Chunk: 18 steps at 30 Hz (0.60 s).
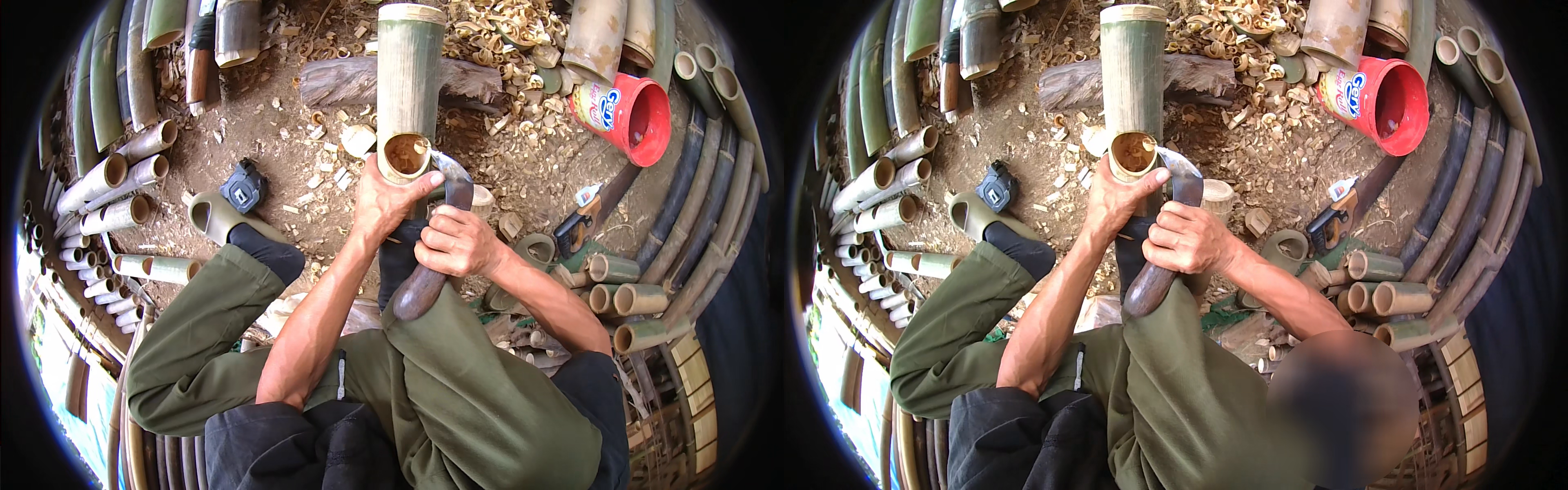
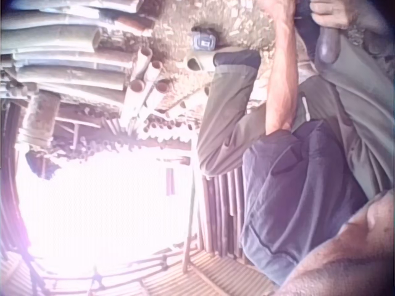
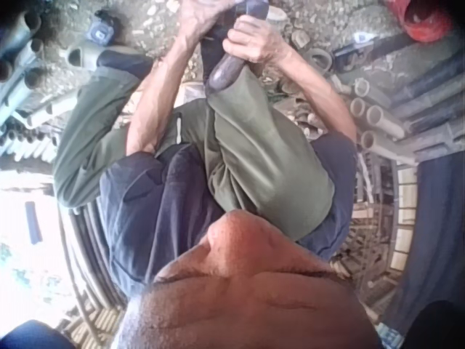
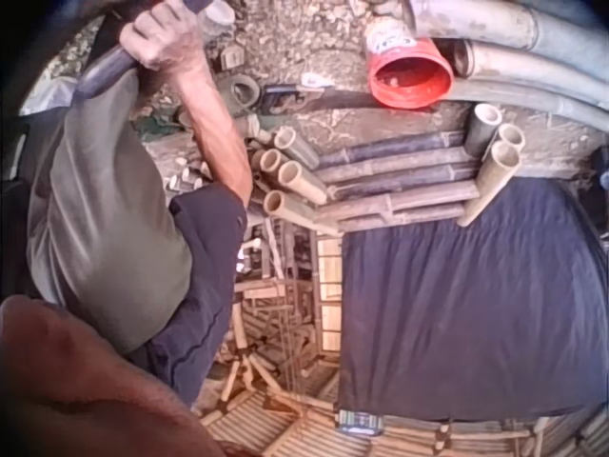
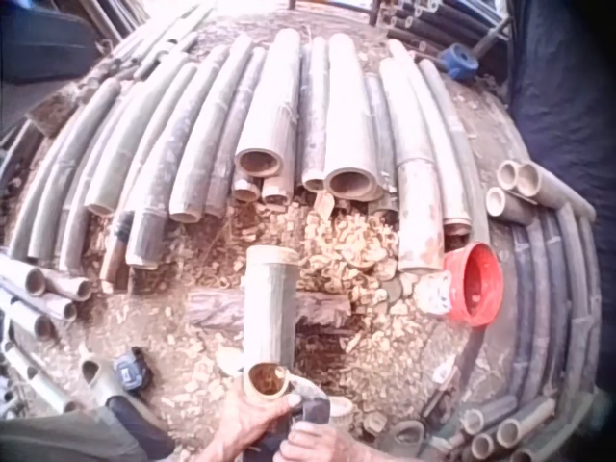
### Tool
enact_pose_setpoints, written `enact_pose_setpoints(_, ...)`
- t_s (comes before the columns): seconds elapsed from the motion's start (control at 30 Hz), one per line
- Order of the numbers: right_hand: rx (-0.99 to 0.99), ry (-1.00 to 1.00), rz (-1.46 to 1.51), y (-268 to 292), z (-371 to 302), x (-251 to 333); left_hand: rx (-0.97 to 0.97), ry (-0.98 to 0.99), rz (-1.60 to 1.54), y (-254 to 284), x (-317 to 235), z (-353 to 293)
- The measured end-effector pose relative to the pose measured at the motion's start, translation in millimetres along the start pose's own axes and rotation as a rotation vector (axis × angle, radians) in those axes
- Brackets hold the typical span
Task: The person carves a hole into a bamboo stalk using a machete and a wooden mallet, then tests the fit with another bamboo piece.
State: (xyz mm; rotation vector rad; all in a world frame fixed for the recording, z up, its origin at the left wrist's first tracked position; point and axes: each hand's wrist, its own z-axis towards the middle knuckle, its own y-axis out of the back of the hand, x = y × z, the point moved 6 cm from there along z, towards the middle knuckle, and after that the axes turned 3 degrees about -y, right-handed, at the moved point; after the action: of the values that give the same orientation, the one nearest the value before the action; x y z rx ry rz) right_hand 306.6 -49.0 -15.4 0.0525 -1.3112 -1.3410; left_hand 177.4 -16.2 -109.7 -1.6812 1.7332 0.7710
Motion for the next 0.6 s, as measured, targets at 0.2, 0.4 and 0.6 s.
enact_pose_setpoints(0.2, -0.093, -0.041, 0.274, 36, 46, 13, 0.212, 0.082, -0.472, 12, 7, -17)
enact_pose_setpoints(0.4, 0.071, -0.008, 0.434, 13, 49, 13, 0.242, 0.106, -0.415, 15, 4, -18)
enact_pose_setpoints(0.6, 0.13, 0.044, 0.381, 1, 45, 10, 0.197, 0.154, -0.436, 14, 4, -18)
